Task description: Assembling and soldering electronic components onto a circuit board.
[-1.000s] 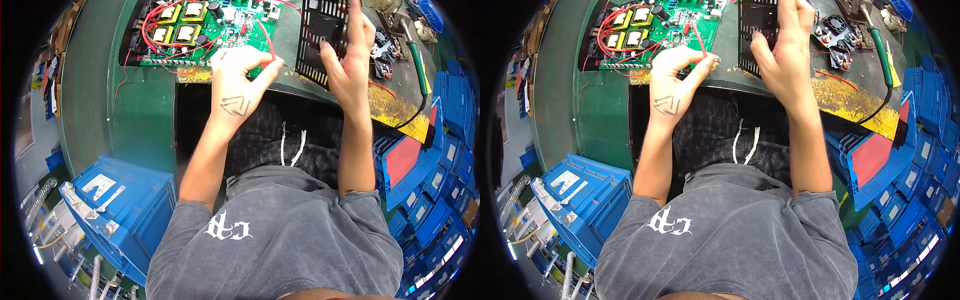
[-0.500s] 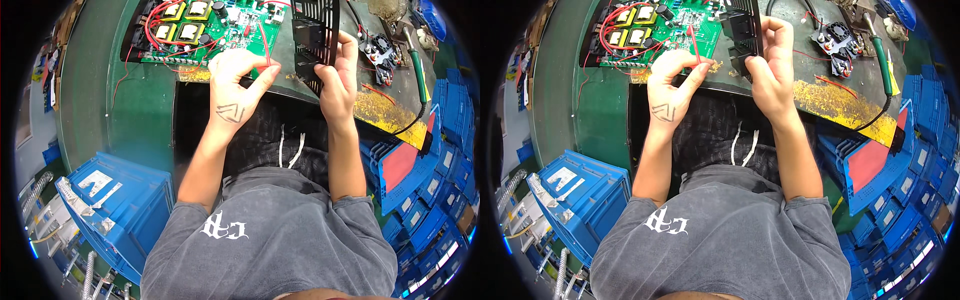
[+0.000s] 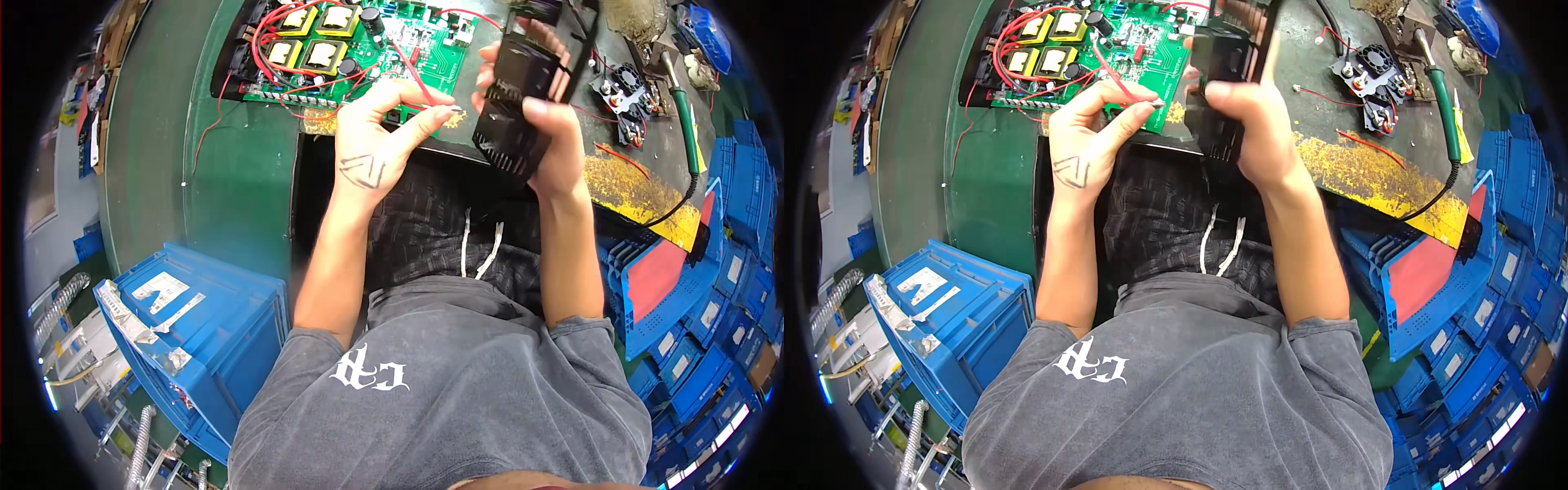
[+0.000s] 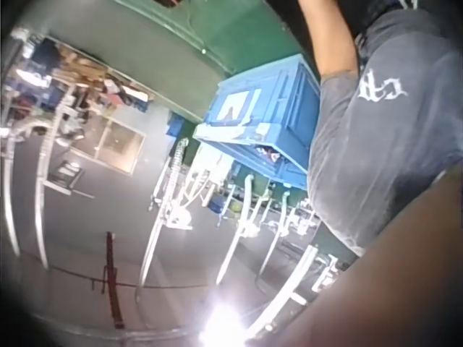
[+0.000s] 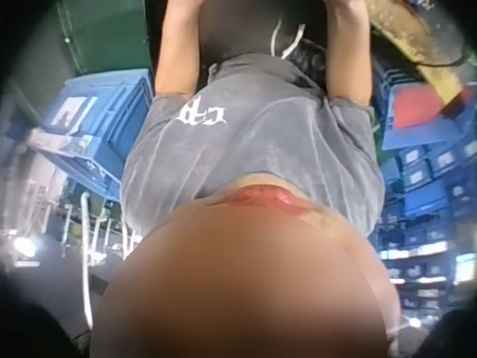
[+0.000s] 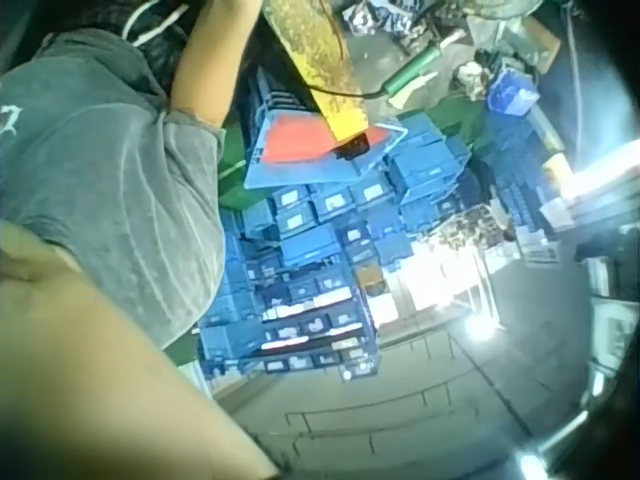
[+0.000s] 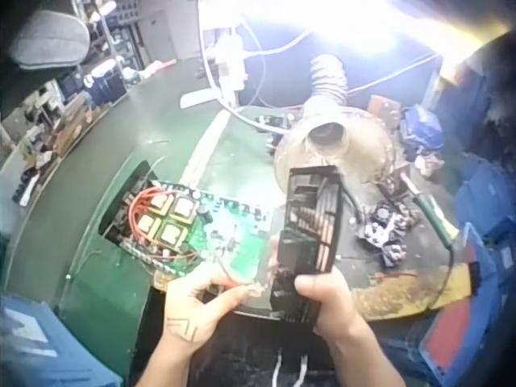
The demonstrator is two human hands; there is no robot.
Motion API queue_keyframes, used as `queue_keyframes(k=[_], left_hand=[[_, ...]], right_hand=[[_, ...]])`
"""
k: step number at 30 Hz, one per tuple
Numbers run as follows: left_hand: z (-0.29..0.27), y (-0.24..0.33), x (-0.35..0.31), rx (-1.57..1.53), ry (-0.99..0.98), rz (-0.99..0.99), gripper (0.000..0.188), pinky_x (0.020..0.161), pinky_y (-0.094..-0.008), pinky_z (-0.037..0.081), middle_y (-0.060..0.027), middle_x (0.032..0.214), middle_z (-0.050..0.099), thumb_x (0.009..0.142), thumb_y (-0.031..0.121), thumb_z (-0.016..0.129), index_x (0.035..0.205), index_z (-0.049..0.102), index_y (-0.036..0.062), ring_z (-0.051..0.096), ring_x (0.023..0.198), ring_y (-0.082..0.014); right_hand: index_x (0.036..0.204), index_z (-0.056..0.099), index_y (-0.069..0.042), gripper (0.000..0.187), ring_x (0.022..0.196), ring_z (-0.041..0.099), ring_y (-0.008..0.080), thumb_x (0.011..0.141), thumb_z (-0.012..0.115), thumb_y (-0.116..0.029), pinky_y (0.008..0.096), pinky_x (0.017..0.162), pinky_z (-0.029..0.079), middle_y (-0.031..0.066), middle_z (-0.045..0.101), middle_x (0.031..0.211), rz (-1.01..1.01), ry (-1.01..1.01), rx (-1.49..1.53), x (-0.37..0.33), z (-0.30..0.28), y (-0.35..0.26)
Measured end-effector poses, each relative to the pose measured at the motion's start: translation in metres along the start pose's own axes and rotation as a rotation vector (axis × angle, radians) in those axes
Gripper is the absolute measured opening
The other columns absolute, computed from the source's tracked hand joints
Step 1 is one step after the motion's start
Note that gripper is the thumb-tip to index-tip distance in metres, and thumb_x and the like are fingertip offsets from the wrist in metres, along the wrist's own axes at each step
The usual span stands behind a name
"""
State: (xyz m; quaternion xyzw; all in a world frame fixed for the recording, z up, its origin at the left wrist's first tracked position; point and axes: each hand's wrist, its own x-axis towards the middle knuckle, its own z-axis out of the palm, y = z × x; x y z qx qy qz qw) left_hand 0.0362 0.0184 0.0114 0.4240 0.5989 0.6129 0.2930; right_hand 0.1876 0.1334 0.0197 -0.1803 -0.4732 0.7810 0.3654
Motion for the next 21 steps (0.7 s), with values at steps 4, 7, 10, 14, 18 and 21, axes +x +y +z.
queue_keyframes(k=[4,7,10,14,18,21], left_hand=[[-0.002,0.0,0.001,-0.019,-0.018,0.017,0.01,0.078,-0.0258,0.051,-0.0072,0.089,0.073,0.085,0.006,0.076,0.091,0.073,-0.0014,0.065,0.083,-0.0119],[0.004,0.003,0.0,-0.04,0.009,-0.012,0.01,0.078,-0.0255,0.051,-0.0074,0.091,0.073,0.085,0.005,0.076,0.091,0.072,-0.0018,0.065,0.083,-0.0114],[0.008,0.003,0.0,-0.049,0.016,-0.022,0.009,0.078,-0.0252,0.051,-0.0072,0.091,0.073,0.086,0.004,0.075,0.09,0.071,-0.002,0.065,0.084,-0.0113],[0.011,0.002,-0.004,-0.092,0.0,-0.031,0.007,0.081,-0.0253,0.051,-0.0068,0.092,0.072,0.086,0.002,0.075,0.089,0.069,-0.0017,0.065,0.085,-0.0117],[0.016,0.0,-0.003,-0.125,0.006,0.0,0.007,0.084,-0.0271,0.05,-0.0067,0.093,0.072,0.086,0.001,0.075,0.09,0.068,-0.0007,0.065,0.088,-0.0126],[0.008,-0.005,-0.01,-0.024,0.042,-0.033,0.008,0.086,-0.028,0.05,-0.0064,0.093,0.072,0.085,0.0,0.075,0.09,0.068,-0.0004,0.065,0.089,-0.0132]], right_hand=[[0.126,0.056,0.004,0.049,0.09,0.063,0.0168,0.09,0.055,-0.028,0.0286,0.079,0.052,0.0097,0.065,0.103,0.096,0.037,-0.033,0.027,-0.007,0.009],[0.123,0.057,0.005,0.047,0.088,0.063,0.0161,0.089,0.056,-0.028,0.0278,0.078,0.051,0.0093,0.065,0.101,0.108,0.096,-0.069,0.033,-0.01,0.008],[0.122,0.057,0.006,0.046,0.088,0.063,0.0157,0.089,0.056,-0.026,0.0282,0.079,0.051,0.0107,0.065,0.101,0.059,0.07,0.043,0.03,-0.008,0.016],[0.122,0.056,0.007,0.046,0.09,0.063,0.0172,0.086,0.056,-0.022,0.0312,0.083,0.053,0.0142,0.065,0.105,-0.115,0.042,0.13,0.027,-0.002,0.016],[0.137,0.041,0.002,0.06,0.1,0.06,0.0202,0.082,0.06,-0.01,0.0329,0.089,0.051,0.0145,0.058,0.118,-0.336,-0.187,0.39,0.041,-0.025,0.053],[0.144,0.032,-0.002,0.071,0.106,0.058,0.0209,0.08,0.063,-0.005,0.033,0.091,0.049,0.012,0.056,0.119,-0.139,0.101,0.255,0.021,0.022,0.015]])
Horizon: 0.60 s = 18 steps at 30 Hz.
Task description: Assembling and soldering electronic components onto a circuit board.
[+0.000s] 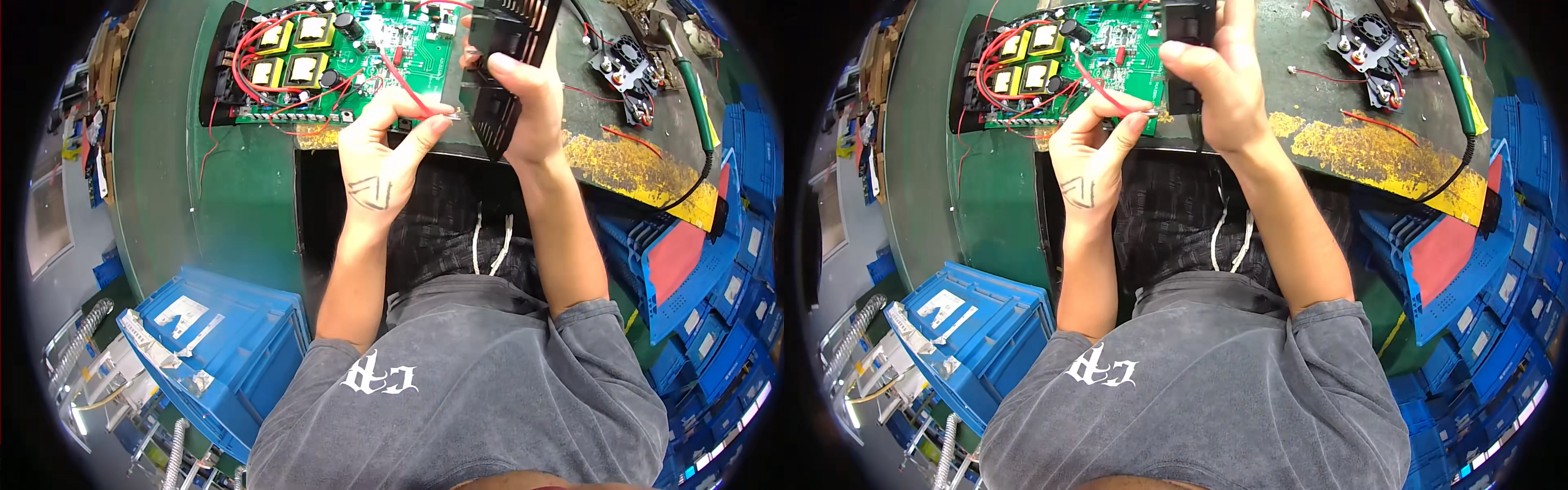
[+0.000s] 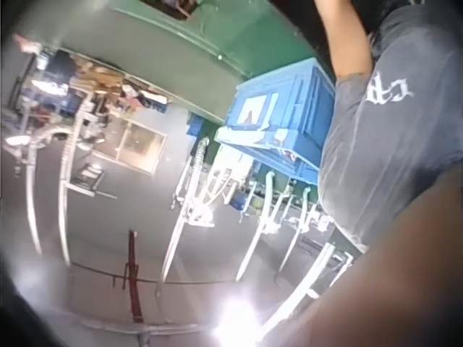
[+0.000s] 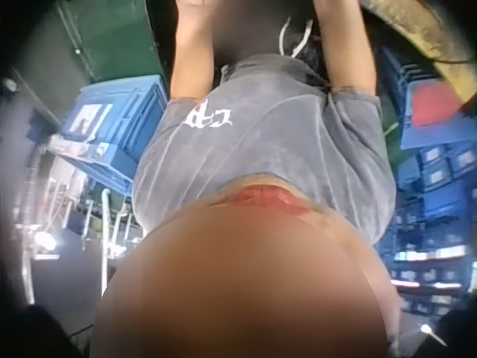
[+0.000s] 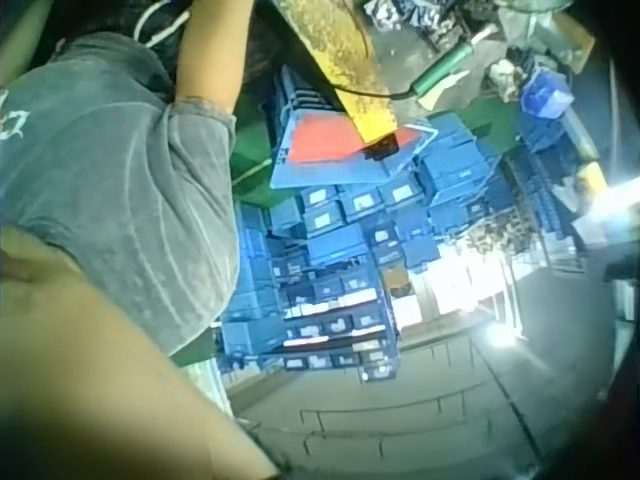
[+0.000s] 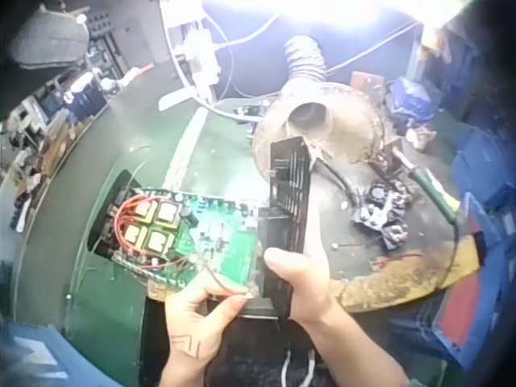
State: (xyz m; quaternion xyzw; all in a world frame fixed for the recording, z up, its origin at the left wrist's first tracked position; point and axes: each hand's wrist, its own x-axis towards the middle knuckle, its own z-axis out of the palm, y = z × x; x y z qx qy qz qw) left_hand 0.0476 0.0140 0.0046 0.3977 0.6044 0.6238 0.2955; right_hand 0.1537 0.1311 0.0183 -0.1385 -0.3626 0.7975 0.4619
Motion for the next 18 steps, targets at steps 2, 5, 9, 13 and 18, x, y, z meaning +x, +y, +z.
queue_keyframes(k=[2,5,9,13,18], left_hand=[[0.006,0.003,0.001,-0.026,-0.003,0.012,0.009,0.085,-0.028,0.05,-0.0064,0.093,0.072,0.084,0.0,0.075,0.089,0.069,-0.0004,0.065,0.089,-0.0135],[0.01,0.005,0.002,-0.038,-0.001,0.012,0.009,0.085,-0.0278,0.049,-0.0062,0.092,0.072,0.084,0.0,0.076,0.089,0.069,-0.0003,0.065,0.089,-0.0134],[0.008,0.002,0.002,-0.044,0.004,0.012,0.009,0.085,-0.0275,0.049,-0.0056,0.091,0.072,0.085,0.001,0.075,0.091,0.069,-0.0002,0.064,0.089,-0.013],[0.007,0.003,-0.001,-0.067,0.026,0.003,0.008,0.085,-0.0271,0.049,-0.0052,0.09,0.071,0.086,0.001,0.075,0.092,0.069,-0.0001,0.064,0.088,-0.0127],[0.008,0.002,0.0,-0.091,0.034,-0.017,0.008,0.085,-0.0268,0.049,-0.0052,0.092,0.072,0.086,0.002,0.075,0.092,0.069,-0.0001,0.064,0.088,-0.0121]], right_hand=[[0.142,0.033,-0.002,0.069,0.105,0.058,0.0211,0.08,0.063,-0.006,0.0334,0.091,0.05,0.0128,0.056,0.119,-0.022,0.016,-0.022,-0.003,0.001,-0.007],[0.128,0.049,0.005,0.053,0.092,0.064,0.0192,0.081,0.06,-0.016,0.0346,0.086,0.054,0.0172,0.063,0.114,-0.122,-0.027,-0.186,0.007,-0.029,-0.001],[0.129,0.048,0.004,0.054,0.092,0.063,0.0191,0.08,0.061,-0.015,0.0342,0.086,0.053,0.0163,0.063,0.115,-0.062,0.007,-0.089,0.005,-0.018,0.005],[0.133,0.042,0.0,0.058,0.097,0.061,0.0198,0.08,0.062,-0.011,0.0336,0.086,0.051,0.0133,0.059,0.115,-0.059,-0.051,-0.038,0.004,-0.01,-0.001],[0.136,0.039,0.0,0.06,0.101,0.061,0.0216,0.081,0.064,-0.007,0.0348,0.088,0.052,0.0136,0.06,0.114,0.008,0.015,0.052,-0.003,0.004,-0.007]])
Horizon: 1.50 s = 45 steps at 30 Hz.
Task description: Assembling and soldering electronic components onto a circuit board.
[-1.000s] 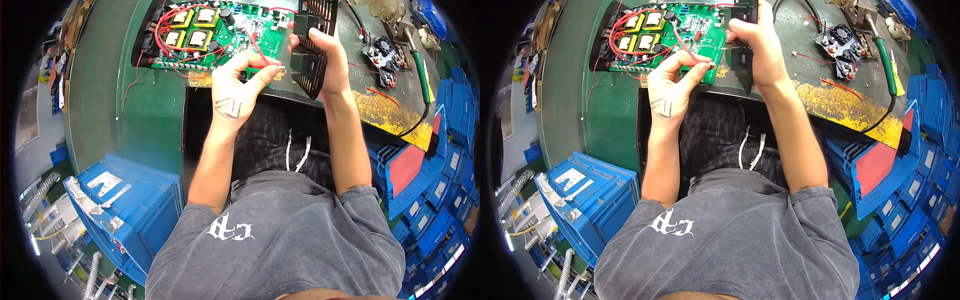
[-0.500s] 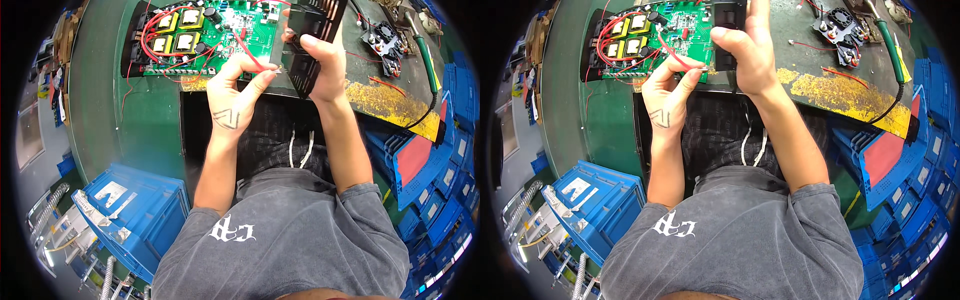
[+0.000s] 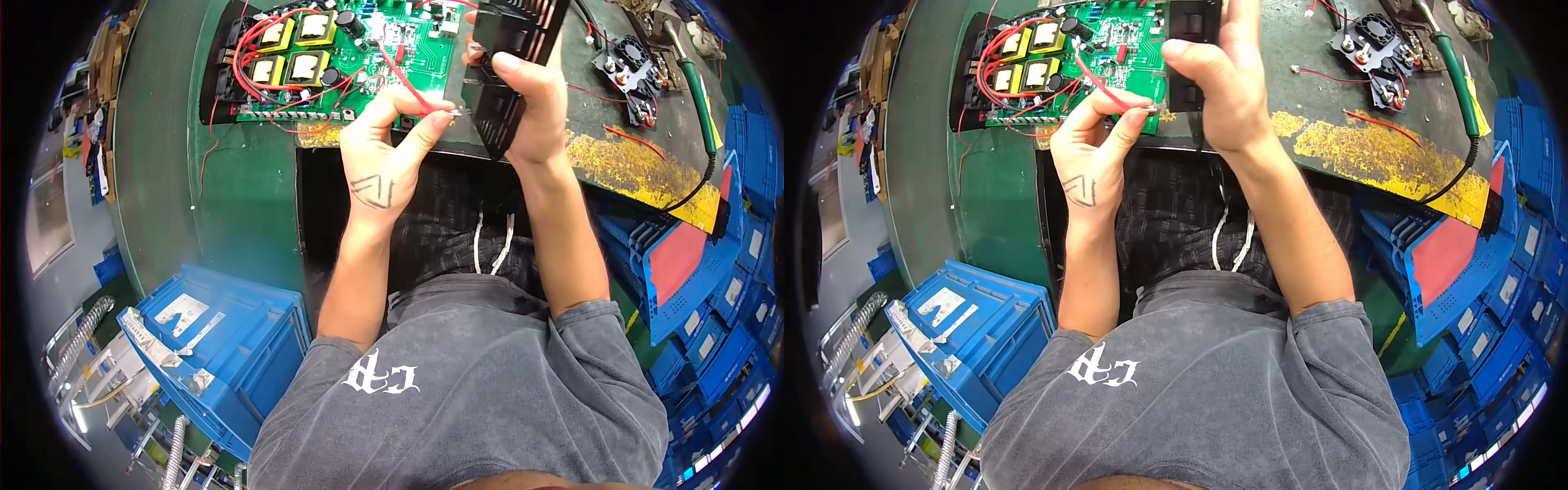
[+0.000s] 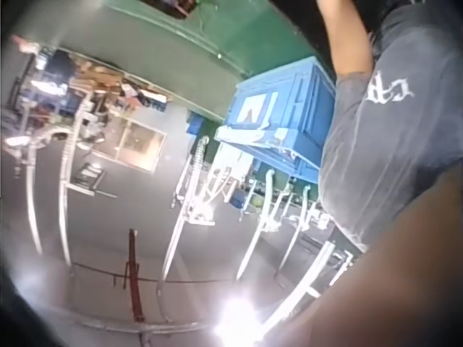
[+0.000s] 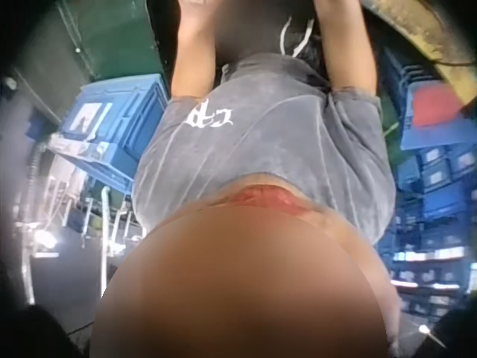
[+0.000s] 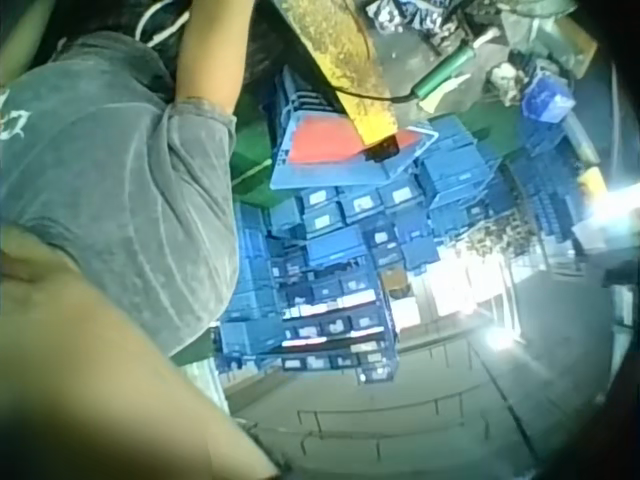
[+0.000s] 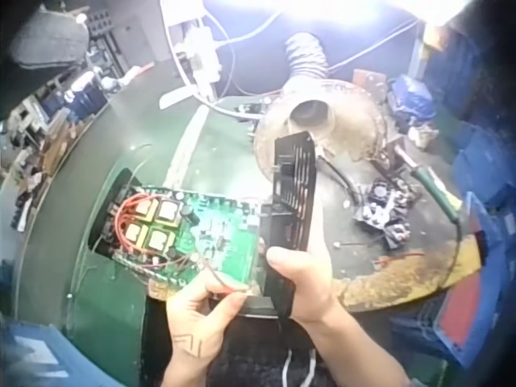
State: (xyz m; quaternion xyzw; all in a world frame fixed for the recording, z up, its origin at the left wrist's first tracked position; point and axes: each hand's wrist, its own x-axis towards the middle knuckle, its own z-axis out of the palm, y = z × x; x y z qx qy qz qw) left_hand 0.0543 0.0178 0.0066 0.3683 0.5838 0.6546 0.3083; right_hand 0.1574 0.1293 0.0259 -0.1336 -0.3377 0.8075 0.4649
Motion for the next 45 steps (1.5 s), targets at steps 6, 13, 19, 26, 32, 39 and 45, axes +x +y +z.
queue_keyframes(k=[6,13,19,26,32,39,45], left_hand=[[0.003,0.002,0.001,-0.025,0.007,-0.008,0.009,0.085,-0.0267,0.05,-0.0053,0.093,0.072,0.086,0.002,0.075,0.093,0.069,-0.0004,0.064,0.089,-0.0117],[0.002,0.001,0.002,0.038,-0.032,0.019,0.01,0.085,-0.0261,0.05,-0.005,0.093,0.072,0.086,0.002,0.075,0.095,0.07,-0.0004,0.064,0.089,-0.0109],[-0.005,0.002,0.003,-0.097,0.01,-0.048,0.011,0.084,-0.0257,0.049,-0.0058,0.094,0.072,0.086,0.001,0.075,0.096,0.071,-0.0013,0.064,0.089,-0.0113],[-0.003,0.001,0.002,-0.091,0.011,-0.03,0.008,0.085,-0.0263,0.049,-0.0061,0.095,0.072,0.087,0.001,0.074,0.092,0.07,-0.0014,0.064,0.09,-0.0113],[0.003,0.005,0.005,0.004,-0.054,-0.042,0.009,0.087,-0.0276,0.05,-0.0075,0.094,0.073,0.085,0.001,0.076,0.091,0.07,-0.0007,0.065,0.091,-0.0128],[0.005,0.002,0.0,0.036,0.003,-0.048,0.009,0.086,-0.0277,0.05,-0.007,0.092,0.073,0.085,0.003,0.077,0.091,0.071,0.0,0.066,0.09,-0.0133],[0.003,-0.004,-0.001,0.092,-0.008,-0.043,0.01,0.083,-0.0288,0.05,-0.0072,0.09,0.073,0.082,0.005,0.079,0.088,0.072,0.0008,0.066,0.086,-0.0147]], right_hand=[[0.132,0.042,0.003,0.055,0.097,0.063,0.0219,0.082,0.063,-0.008,0.0344,0.084,0.054,0.0149,0.06,0.114,0.045,-0.017,-0.006,-0.001,-0.005,-0.004],[0.127,0.045,-0.002,0.057,0.094,0.06,0.017,0.076,0.062,-0.017,0.0323,0.085,0.051,0.0111,0.061,0.109,-0.108,-0.042,-0.277,0.006,-0.018,0.009],[0.132,0.042,0.002,0.056,0.095,0.062,0.021,0.081,0.062,-0.008,0.034,0.085,0.053,0.0127,0.061,0.109,0.021,-0.017,-0.028,0.0,-0.005,-0.01],[0.137,0.04,0.001,0.06,0.097,0.063,0.0209,0.081,0.062,-0.005,0.0328,0.084,0.053,0.0126,0.062,0.112,0.066,0.038,-0.06,-0.003,0.003,-0.003],[0.14,0.038,0.001,0.065,0.099,0.063,0.0222,0.08,0.061,-0.003,0.0337,0.085,0.052,0.0143,0.061,0.115,-0.553,-0.697,0.232,0.048,-0.049,0.045],[0.128,0.046,-0.002,0.061,0.094,0.06,0.0171,0.072,0.064,-0.018,0.0318,0.086,0.051,0.0107,0.061,0.109,-0.109,0.016,-0.23,0.007,-0.011,0.006],[0.126,0.05,0.0,0.06,0.098,0.061,0.0183,0.072,0.065,-0.018,0.0325,0.089,0.051,0.0109,0.063,0.111,-0.042,-0.021,-0.219,0.005,-0.03,0.019]])
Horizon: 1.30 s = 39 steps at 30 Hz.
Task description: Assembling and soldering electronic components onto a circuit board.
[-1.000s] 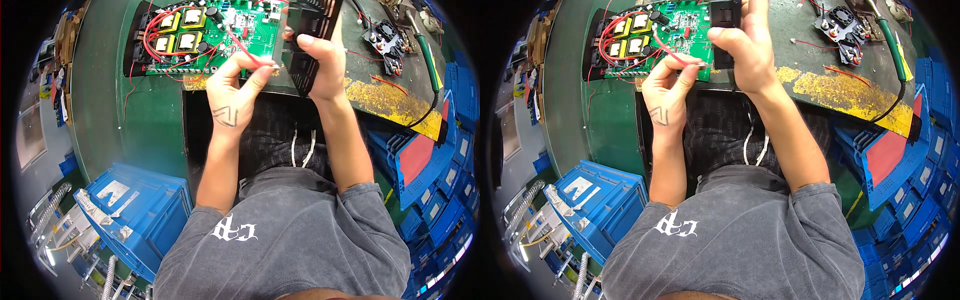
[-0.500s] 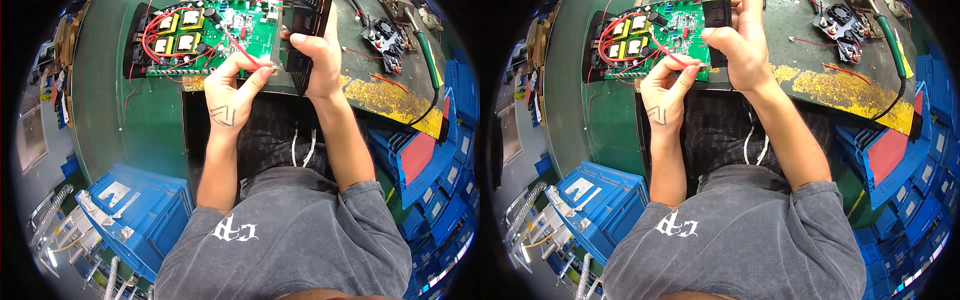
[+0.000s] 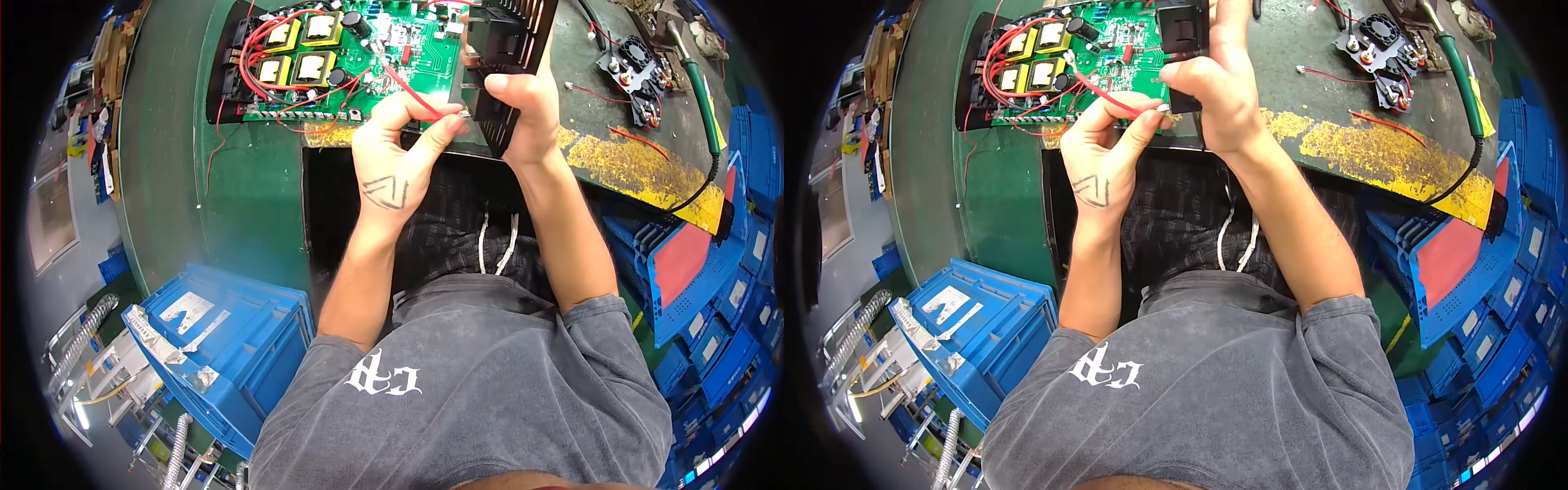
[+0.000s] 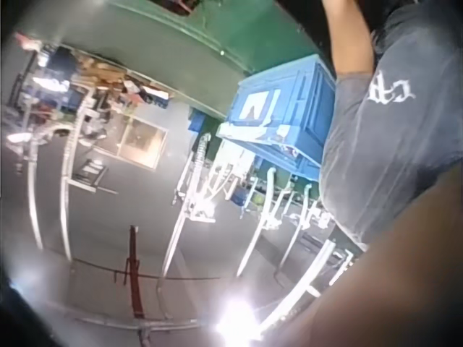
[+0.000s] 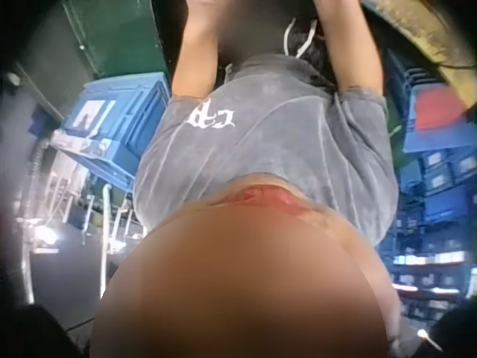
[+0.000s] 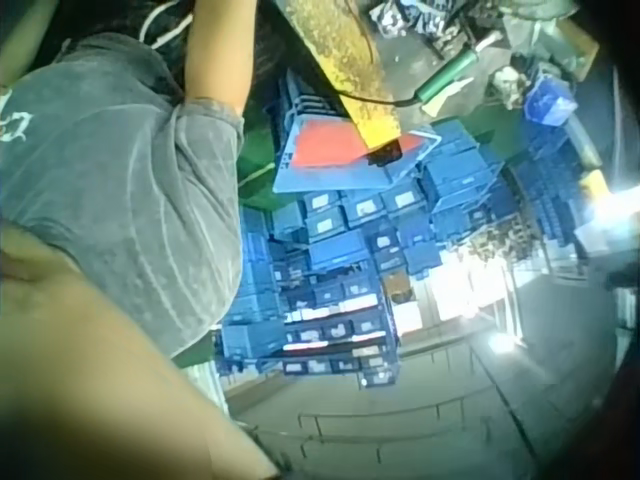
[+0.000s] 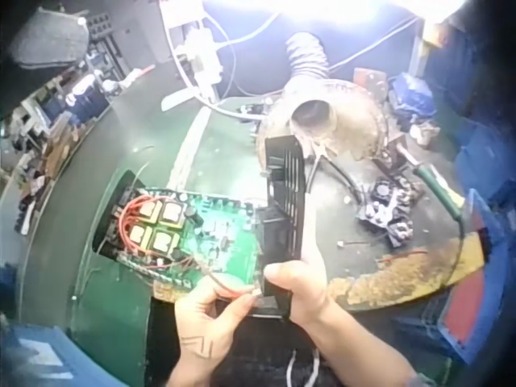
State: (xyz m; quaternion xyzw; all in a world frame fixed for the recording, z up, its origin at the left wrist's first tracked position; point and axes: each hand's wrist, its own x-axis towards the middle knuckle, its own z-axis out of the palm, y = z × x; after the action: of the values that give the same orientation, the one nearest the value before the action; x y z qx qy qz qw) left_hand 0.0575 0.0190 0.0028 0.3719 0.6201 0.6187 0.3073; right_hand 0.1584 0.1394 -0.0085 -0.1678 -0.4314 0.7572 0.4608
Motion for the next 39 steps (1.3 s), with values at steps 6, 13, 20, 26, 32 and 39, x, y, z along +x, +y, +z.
queue_keyframes(k=[6,13,20,26,32,39], left_hand=[[-0.003,0.005,0.001,0.14,-0.044,0.042,0.014,0.089,-0.0315,0.048,-0.0075,0.094,0.072,0.081,0.007,0.079,0.092,0.072,0.0015,0.065,0.092,-0.0195],[0.004,0.029,0.001,-0.01,0.202,0.067,0.013,0.08,-0.024,0.049,-0.0052,0.096,0.067,0.089,-0.001,0.072,0.101,0.068,-0.001,0.061,0.087,-0.0099],[0.005,0.036,0.001,-0.214,0.169,-0.071,0.019,0.063,-0.0193,0.042,-0.0024,0.087,0.068,0.099,0.006,0.06,0.114,0.067,-0.0038,0.054,0.071,-0.0041],[0.001,0.038,0.005,-0.34,0.124,-0.079,0.024,0.058,-0.0199,0.038,-0.0025,0.085,0.068,0.101,0.013,0.058,0.118,0.066,-0.0035,0.049,0.066,-0.0032],[0.0,0.045,0.007,-0.058,0.15,-0.046,0.023,0.054,-0.0173,0.038,0.0005,0.076,0.067,0.101,0.016,0.06,0.11,0.072,-0.0022,0.05,0.061,-0.0025],[-0.008,0.041,0.011,-0.228,0.018,0.01,0.023,0.056,-0.018,0.043,-0.001,0.077,0.068,0.101,0.015,0.06,0.111,0.072,-0.0026,0.053,0.062,-0.0038]], right_hand=[[0.13,0.048,0.002,0.064,0.101,0.058,0.0181,0.073,0.066,-0.019,0.0321,0.091,0.049,0.0108,0.061,0.113,0.13,-0.114,0.02,0.004,-0.01,-0.003],[0.136,0.039,0.002,0.072,0.103,0.058,0.02,0.072,0.066,-0.019,0.0344,0.094,0.047,0.0145,0.059,0.12,0.011,-0.174,-0.009,0.009,-0.015,-0.001],[0.144,0.036,-0.002,0.072,0.112,0.059,0.021,0.08,0.066,-0.016,0.0359,0.099,0.047,0.0147,0.058,0.128,-0.019,-0.206,-0.161,0.007,-0.008,-0.01],[0.142,0.042,0.002,0.062,0.11,0.062,0.0177,0.085,0.062,-0.01,0.0324,0.096,0.049,0.0104,0.061,0.122,0.009,-0.253,-0.201,0.012,-0.015,-0.009],[0.14,0.045,0.002,0.06,0.104,0.061,0.0154,0.082,0.057,-0.008,0.0296,0.092,0.048,0.0095,0.062,0.119,0.031,-0.25,-0.255,0.017,-0.01,-0.01],[0.139,0.046,0.002,0.059,0.101,0.061,0.0141,0.081,0.056,-0.006,0.0285,0.092,0.049,0.0094,0.063,0.118,0.049,-0.275,-0.201,0.02,-0.017,-0.008]])
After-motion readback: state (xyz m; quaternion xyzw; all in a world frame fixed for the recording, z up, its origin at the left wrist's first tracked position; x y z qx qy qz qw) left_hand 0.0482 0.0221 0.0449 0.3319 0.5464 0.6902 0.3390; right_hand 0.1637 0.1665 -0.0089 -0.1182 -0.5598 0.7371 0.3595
